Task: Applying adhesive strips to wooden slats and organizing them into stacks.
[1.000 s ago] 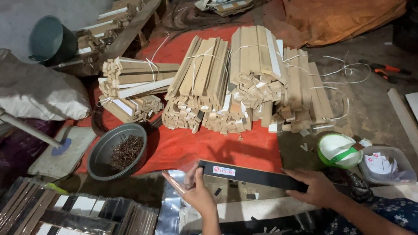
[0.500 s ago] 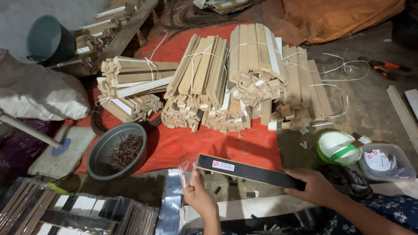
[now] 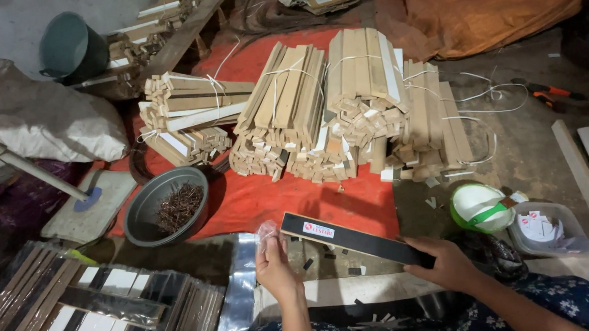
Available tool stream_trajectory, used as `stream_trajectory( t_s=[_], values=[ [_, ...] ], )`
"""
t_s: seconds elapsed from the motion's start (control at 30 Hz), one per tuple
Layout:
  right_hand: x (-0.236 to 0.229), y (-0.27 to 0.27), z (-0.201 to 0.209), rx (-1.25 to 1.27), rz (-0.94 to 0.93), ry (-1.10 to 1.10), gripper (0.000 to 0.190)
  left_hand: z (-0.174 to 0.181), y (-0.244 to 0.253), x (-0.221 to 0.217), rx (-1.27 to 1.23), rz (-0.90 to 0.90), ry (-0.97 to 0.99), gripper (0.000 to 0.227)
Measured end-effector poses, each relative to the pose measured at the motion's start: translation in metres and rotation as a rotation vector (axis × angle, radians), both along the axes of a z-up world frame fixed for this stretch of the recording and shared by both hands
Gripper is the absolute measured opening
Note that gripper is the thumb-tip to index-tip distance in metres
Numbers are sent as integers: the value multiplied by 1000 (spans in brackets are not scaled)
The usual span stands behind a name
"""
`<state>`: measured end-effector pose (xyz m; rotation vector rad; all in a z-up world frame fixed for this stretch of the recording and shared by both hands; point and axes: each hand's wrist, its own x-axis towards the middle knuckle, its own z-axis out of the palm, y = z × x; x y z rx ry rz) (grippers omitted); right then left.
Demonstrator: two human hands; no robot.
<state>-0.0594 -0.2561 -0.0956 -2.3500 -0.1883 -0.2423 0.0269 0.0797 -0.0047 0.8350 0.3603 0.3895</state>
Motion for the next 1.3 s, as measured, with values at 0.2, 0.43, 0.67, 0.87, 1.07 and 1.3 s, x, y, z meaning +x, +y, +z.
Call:
stream_trajectory(
  t_s=[0.2,0.43,0.67,0.87,1.07,1.3],
  values=[
    [1,1,-8,208,28,0,66,-4,2,4,-111,-53,50,27],
    [-1,3,-4,259,-3,72,64,-16,1,4,-135,-75,5,29],
    [-7,9,26,-185,-52,-10,70,16,-6,-7,88,2,91,44],
    [-7,-1,33,-344,-38,-195,74,22,0,-13,415,-99,86,78],
    [-3,-14,42,-516,-8,-371,74,11,12,-9,789,-148,71,100],
    [6,-2,25,-437,4,-492,69,-49,37,8,554,-395,-4,62]
  ],
)
